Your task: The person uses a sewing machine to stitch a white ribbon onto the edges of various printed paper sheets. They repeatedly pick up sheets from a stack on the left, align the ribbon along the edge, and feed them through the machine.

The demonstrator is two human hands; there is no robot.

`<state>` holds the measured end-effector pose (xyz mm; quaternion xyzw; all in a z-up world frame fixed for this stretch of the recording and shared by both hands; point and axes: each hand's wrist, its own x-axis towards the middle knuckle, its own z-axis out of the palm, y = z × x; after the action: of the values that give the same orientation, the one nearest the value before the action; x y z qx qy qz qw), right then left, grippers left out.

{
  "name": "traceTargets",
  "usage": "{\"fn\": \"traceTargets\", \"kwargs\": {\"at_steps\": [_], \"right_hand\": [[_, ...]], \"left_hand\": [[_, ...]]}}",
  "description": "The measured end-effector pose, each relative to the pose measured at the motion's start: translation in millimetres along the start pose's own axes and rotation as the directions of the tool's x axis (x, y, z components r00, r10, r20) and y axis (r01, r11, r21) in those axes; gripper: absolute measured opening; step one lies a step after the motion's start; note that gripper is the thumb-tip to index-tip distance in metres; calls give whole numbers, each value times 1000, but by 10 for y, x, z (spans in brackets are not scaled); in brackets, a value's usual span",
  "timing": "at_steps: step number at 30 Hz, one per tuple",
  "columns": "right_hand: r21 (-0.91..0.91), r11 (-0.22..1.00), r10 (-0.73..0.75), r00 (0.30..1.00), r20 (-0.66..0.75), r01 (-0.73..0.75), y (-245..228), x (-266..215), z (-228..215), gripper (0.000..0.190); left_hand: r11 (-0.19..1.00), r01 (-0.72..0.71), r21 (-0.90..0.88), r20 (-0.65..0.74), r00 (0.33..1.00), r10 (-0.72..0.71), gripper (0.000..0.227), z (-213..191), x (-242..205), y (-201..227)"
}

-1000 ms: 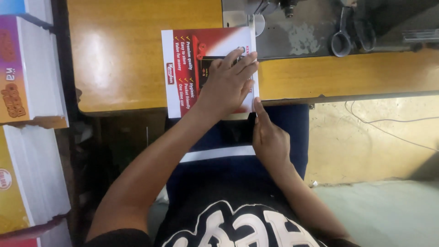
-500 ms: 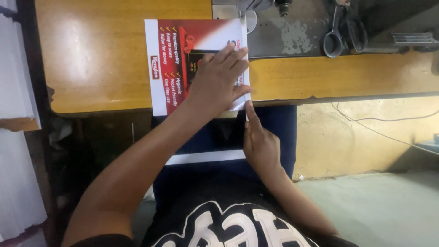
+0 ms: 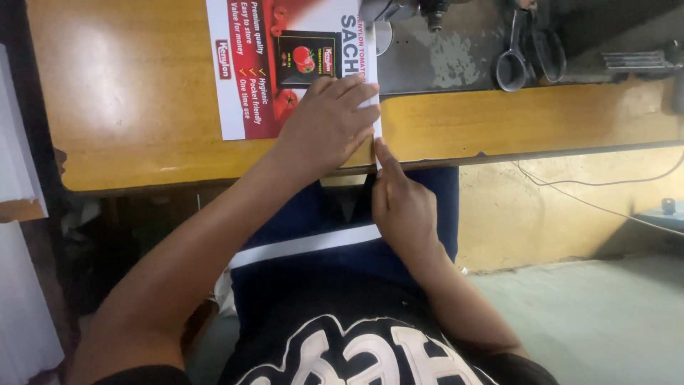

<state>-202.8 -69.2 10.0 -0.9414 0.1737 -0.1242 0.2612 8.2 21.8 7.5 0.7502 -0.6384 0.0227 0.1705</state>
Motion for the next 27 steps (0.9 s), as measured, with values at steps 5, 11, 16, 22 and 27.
{"fn": "traceTargets", "kwargs": {"at_steps": [5,11,16,22,27], "right_hand": [[8,997,76,995,69,-77,-84,221,-97,49],[-40,999,14,998,64,-12,-148,497,-184,44],[-86,994,78,990,119,-68,-122,708,-173,46],[-84,994,80,990,113,-71,-103,919,-152,44],[-92,994,74,992,97,-66,-20,1026,-41,45]], "left_hand": [[998,-67,8,-44,997,67,28,-14,-108,-44],[999,-25,-37,9,1000,25,35,-37,-38,-152],[999,-36,-25,-75,997,34,33,71,36,-350],[995,-44,-86,-68,997,38,27,-23,159,-490],[985,-91,-144,-225,973,56,11,-30,278,-569]]}}
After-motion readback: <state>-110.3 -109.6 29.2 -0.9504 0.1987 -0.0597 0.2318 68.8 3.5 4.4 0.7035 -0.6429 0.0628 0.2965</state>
